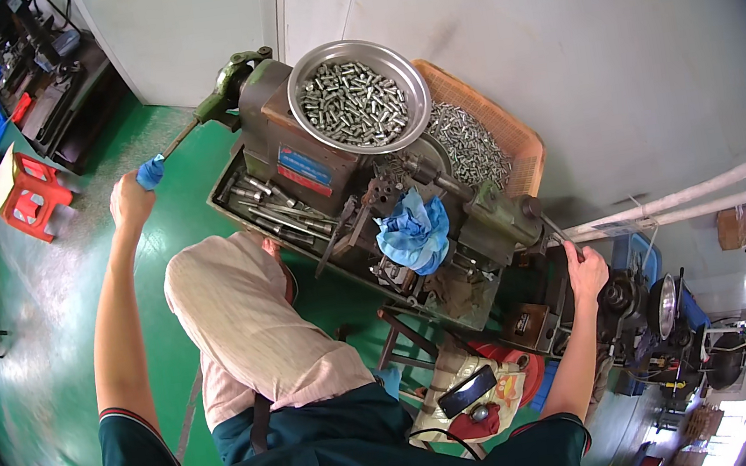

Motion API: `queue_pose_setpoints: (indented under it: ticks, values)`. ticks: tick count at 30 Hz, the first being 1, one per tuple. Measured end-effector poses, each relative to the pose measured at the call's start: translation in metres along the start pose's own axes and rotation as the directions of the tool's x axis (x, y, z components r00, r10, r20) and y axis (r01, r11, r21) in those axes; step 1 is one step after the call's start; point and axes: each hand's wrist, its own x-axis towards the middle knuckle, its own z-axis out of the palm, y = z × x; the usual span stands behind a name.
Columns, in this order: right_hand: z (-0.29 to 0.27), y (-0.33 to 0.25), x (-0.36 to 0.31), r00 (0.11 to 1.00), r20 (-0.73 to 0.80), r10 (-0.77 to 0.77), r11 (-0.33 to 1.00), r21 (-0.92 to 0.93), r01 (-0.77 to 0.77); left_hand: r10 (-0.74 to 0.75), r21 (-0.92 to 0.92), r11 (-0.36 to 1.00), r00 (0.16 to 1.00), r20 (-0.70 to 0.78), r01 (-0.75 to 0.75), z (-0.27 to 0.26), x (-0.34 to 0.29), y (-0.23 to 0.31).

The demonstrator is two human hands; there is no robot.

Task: The person operates a manual threading machine by feeding small metal pins into it and using a lever to process them.

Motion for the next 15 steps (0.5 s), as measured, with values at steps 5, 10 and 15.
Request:
queue_pose_setpoints:
  ticks: [5,10,15]
  values:
    - [0.0009,0.0002,-0.0095,0.984,-0.155,-0.088,0.996,-0.006,0.088,0.0,0.008,1.0,1.0,-0.011,0.0,0.0002,-0.0005,0.0025]
    - [0.0002,-0.0008,-0.0111,0.985,-0.15,-0.086,0.996,0.003,0.087,0.005,0.011,1.0,1.0,-0.009,-0.005,-0.0007,-0.001,0.0022]
    - [-0.0013,-0.0019,-0.012,0.987,-0.138,-0.08,0.997,-0.023,0.077,0.008,0.011,1.0,1.0,-0.014,-0.008,0.0007,-0.0003,0.0005]
